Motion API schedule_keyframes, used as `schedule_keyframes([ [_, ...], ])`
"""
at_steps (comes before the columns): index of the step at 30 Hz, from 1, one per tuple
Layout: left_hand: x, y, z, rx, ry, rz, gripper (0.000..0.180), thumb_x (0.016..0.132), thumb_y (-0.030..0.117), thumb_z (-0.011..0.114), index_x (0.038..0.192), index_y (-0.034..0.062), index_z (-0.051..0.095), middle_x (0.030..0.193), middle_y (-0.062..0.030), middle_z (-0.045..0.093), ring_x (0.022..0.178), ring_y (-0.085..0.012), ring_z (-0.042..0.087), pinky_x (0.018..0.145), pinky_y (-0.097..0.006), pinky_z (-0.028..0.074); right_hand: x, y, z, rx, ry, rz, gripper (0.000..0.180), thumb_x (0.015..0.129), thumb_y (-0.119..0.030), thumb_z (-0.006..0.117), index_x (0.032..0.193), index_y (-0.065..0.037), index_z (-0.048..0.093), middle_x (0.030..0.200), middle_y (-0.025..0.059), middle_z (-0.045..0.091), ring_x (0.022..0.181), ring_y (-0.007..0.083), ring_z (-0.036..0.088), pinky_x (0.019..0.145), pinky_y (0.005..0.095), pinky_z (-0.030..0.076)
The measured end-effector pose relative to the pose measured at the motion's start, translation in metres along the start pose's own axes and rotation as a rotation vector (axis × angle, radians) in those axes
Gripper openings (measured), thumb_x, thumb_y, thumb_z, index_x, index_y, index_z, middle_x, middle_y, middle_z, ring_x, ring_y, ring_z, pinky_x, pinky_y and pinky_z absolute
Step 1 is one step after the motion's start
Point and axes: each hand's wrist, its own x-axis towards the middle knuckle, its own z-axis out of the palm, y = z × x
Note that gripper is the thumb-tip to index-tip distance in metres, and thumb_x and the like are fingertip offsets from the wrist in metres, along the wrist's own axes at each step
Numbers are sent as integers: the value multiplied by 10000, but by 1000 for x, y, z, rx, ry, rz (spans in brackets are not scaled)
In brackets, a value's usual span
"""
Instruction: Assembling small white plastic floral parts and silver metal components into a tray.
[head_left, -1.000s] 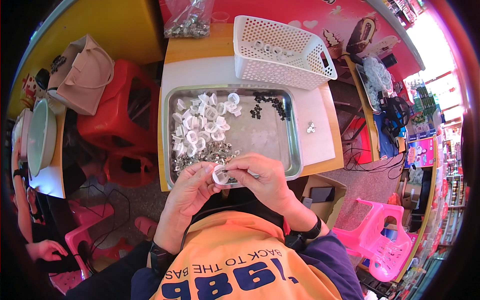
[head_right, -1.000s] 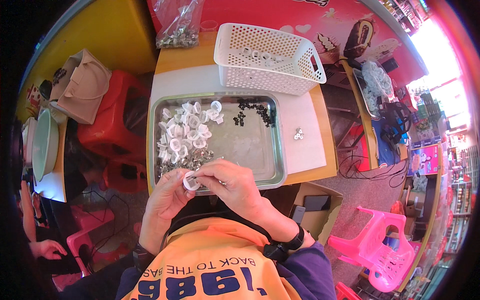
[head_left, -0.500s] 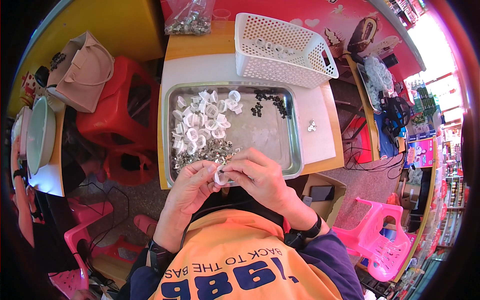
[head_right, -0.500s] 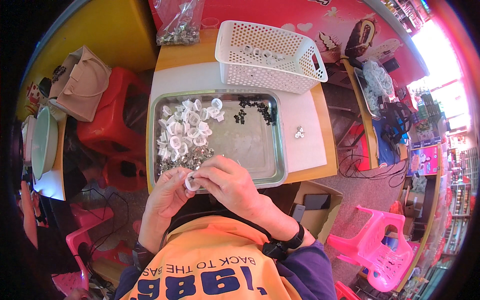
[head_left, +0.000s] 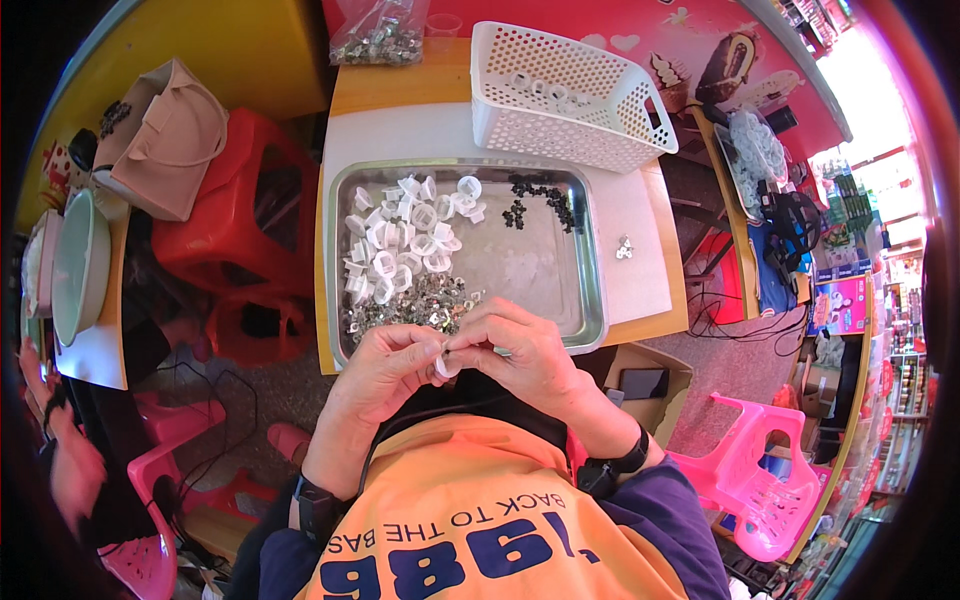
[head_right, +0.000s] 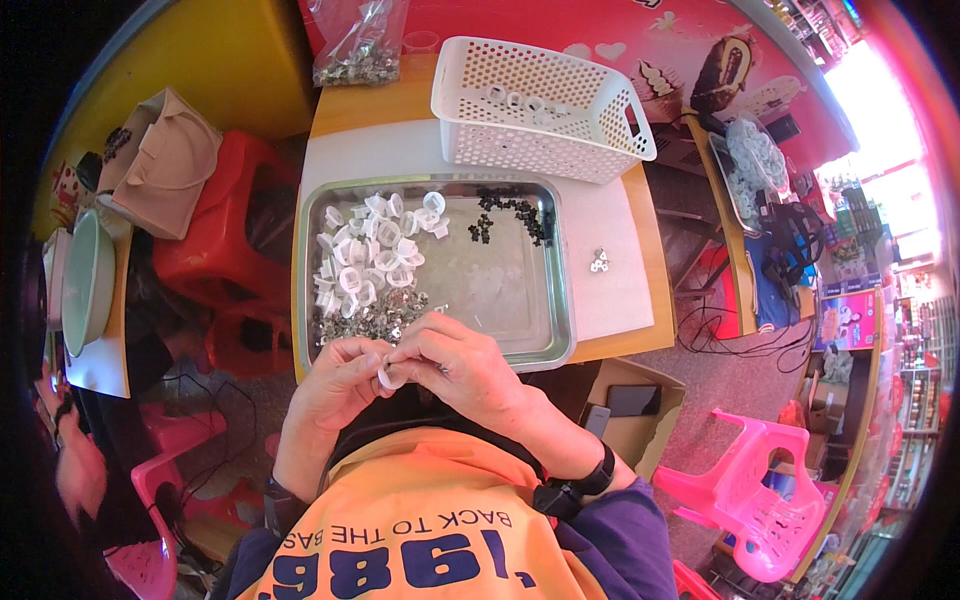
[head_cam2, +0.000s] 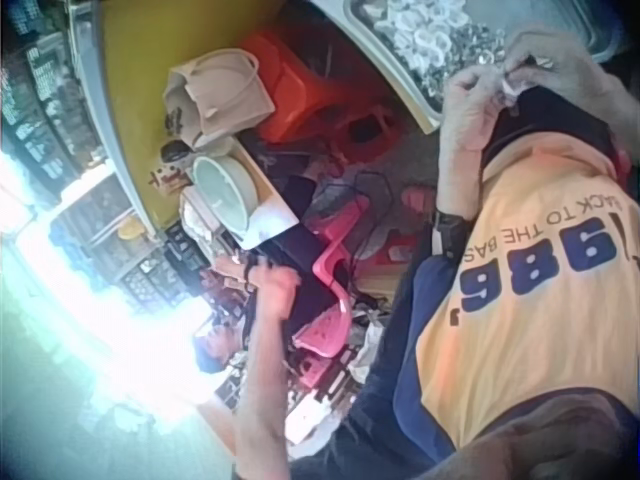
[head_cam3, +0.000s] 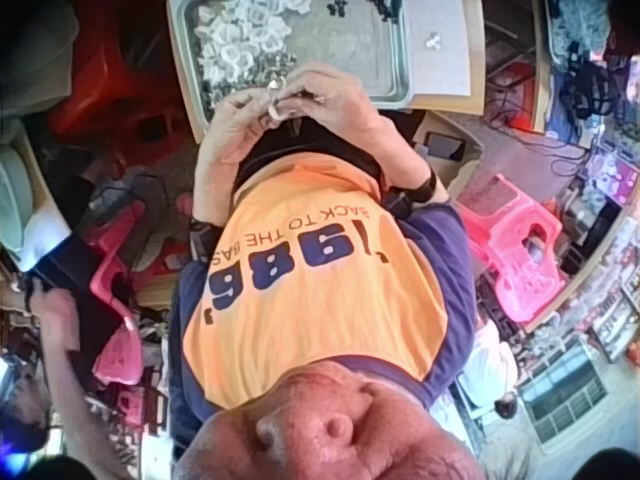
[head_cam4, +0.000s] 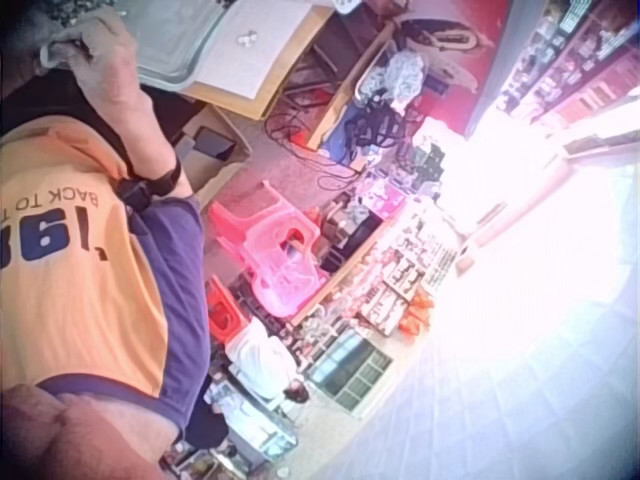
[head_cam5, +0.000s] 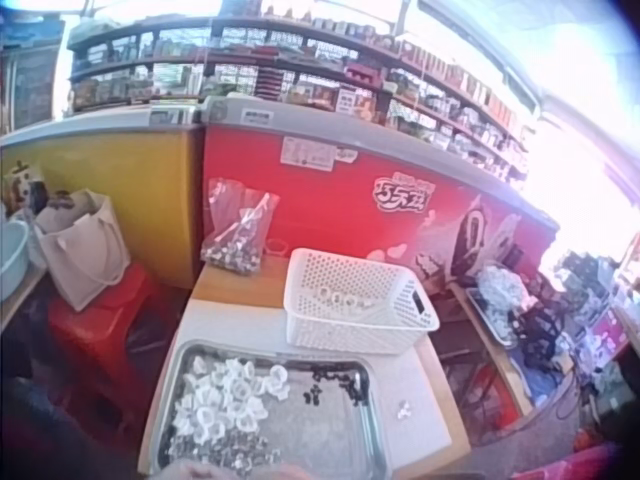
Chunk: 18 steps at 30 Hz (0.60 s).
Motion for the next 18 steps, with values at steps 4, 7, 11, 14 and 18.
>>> schedule_keyframes([
  [4,1,2,-3,42,-10,-32,191,870,159,648,905,-29,653,824,-84,644,714,-150,603,660,-283,499,-1,2,3,19,-33,-17,160,749,-25,695,887,-52,620,817,57,578,766,231,589,669,312,485],
  [7,4,-4,-12,2,-19,-31,200,882,163,633,923,-31,656,835,-87,647,721,-140,603,663,-274,503,5,2,4,-143,-41,-181,142,762,-33,690,882,-48,616,818,67,569,749,243,574,673,325,480],
  [11,6,-3,-15,-40,3,-63,197,894,149,610,950,-35,654,860,-91,656,748,-141,619,666,-276,520,5,10,8,-36,-34,-60,138,774,-54,688,890,-43,614,821,64,565,738,224,564,674,322,471],
  [14,5,-2,-17,-91,48,-83,188,895,123,597,973,-40,646,875,-91,663,791,-150,639,702,-280,546,8,8,5,80,-70,283,148,803,-84,681,928,-29,624,821,41,566,744,152,562,664,291,468],
  [18,4,2,-6,-25,107,-19,181,886,93,589,1007,-35,631,930,-108,663,839,-177,655,759,-324,573,3,11,6,396,-65,606,125,873,-51,627,977,17,612,865,9,619,830,71,604,701,213,501],
])
